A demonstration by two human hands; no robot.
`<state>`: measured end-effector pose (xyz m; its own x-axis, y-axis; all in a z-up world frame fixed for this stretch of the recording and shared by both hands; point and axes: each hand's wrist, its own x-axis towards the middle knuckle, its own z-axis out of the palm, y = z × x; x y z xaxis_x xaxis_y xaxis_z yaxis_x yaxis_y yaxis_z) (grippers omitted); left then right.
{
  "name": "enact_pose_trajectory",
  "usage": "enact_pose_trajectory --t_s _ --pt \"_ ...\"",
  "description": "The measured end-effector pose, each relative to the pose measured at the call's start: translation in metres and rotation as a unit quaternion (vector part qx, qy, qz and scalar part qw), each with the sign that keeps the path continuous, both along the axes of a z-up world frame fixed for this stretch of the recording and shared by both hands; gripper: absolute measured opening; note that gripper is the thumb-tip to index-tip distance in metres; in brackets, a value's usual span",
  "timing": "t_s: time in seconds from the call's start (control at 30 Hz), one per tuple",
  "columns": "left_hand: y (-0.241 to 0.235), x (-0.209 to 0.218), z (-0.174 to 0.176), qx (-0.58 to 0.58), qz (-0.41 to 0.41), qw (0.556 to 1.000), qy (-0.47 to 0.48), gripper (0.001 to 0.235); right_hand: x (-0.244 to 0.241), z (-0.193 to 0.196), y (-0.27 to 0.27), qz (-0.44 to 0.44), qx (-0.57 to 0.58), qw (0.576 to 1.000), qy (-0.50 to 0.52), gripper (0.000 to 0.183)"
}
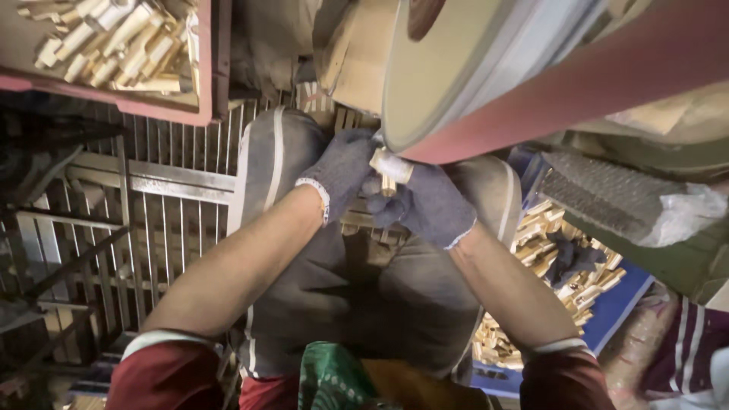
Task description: The person uses a belt grinder to polish and finish metal components, holding them against the moving abrasive belt and then placing them into a collection bin.
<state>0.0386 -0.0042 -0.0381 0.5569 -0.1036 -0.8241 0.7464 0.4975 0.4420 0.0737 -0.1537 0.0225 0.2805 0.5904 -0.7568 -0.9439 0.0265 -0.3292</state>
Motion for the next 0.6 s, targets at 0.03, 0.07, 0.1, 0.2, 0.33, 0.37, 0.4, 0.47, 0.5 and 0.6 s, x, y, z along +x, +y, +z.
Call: enact_pose_trajectory --t_s 0.03,0.07,0.1,0.2,0.33,0.37,0.4,0.47,0.5,0.6 --pt "0.000 0.003 0.000 0.002 0.007 1.000 0.003 0.026 0.001 0.003 0.002 -0.005 0.012 1.000 -0.001 0.029" --pt "0.003 0.004 0.002 0.003 -0.005 1.000 -0.001 0.028 0.004 0.005 0.004 0.012 0.001 1.000 -0.013 0.028" --pt "0.004 -0.005 0.008 0.001 -0.016 1.000 0.005 0.030 0.000 0.009 0.003 0.030 -0.013 0.999 -0.015 0.027" --pt "0.002 -0.035 0.042 -0.032 0.010 0.998 -0.050 0.038 -0.028 0.035 -0.005 0.055 -0.019 0.998 -0.024 0.024" --pt "-0.005 -0.096 0.109 0.064 -0.007 0.966 -0.251 0.036 -0.075 0.081 -0.026 0.150 0.054 0.977 -0.143 0.029" --pt "-0.004 -0.107 0.127 0.168 -0.069 0.952 -0.248 0.040 -0.082 0.080 -0.021 0.089 0.017 0.995 -0.049 0.030" --pt "-0.002 -0.116 0.143 0.270 -0.130 0.924 -0.239 0.045 -0.093 0.076 -0.013 0.027 -0.020 0.998 0.045 0.032" --pt "0.009 -0.126 0.161 0.268 -0.135 0.944 -0.136 0.045 -0.112 0.070 -0.001 0.035 -0.037 0.997 -0.060 0.033" --pt "0.012 -0.133 0.166 0.261 -0.138 0.952 -0.083 0.045 -0.122 0.068 0.001 0.105 -0.016 0.962 -0.252 0.034" --pt "0.034 -0.153 0.167 0.332 0.050 0.909 -0.247 0.042 -0.148 0.063 0.020 0.187 -0.102 0.874 -0.436 0.031"
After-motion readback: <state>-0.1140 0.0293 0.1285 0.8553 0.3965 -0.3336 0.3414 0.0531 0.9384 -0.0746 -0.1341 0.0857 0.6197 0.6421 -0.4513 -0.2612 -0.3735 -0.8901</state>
